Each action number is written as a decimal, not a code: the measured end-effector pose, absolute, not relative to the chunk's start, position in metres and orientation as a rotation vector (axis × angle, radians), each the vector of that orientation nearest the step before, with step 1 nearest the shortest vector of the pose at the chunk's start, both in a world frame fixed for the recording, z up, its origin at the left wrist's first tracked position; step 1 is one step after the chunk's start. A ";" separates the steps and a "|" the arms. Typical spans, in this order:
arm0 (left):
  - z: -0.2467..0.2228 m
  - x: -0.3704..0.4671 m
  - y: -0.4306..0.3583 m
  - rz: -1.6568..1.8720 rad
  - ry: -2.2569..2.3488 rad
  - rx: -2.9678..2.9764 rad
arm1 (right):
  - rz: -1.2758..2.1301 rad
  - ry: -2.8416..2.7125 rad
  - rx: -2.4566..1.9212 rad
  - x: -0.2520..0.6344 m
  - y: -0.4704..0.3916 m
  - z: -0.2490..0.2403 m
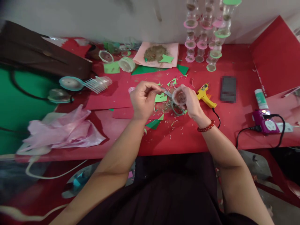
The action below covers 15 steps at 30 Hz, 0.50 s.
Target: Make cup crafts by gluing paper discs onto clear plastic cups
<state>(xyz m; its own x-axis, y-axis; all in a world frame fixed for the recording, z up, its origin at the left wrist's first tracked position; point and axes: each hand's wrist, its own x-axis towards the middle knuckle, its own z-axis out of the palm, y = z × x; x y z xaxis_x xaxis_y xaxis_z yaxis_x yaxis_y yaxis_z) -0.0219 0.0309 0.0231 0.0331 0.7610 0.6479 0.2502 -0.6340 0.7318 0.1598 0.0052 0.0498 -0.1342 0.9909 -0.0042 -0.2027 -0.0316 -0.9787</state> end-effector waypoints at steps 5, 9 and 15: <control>0.030 -0.021 0.032 1.508 0.996 1.903 | 1.398 -1.126 -1.042 0.162 0.008 0.047; 0.027 -0.014 0.028 1.312 1.035 1.939 | 1.298 -1.107 -1.091 0.160 0.007 0.046; 0.005 0.012 0.016 1.235 0.865 1.672 | 1.199 -1.023 -0.945 0.145 0.003 0.036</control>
<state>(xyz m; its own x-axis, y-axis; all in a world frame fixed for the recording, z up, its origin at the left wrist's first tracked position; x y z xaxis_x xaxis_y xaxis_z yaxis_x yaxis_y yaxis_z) 0.0121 0.0165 0.0055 0.2691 0.8913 0.3650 0.0383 -0.3886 0.9206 0.1449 0.0030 0.0356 0.0708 0.9911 0.1127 -0.2674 0.1277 -0.9551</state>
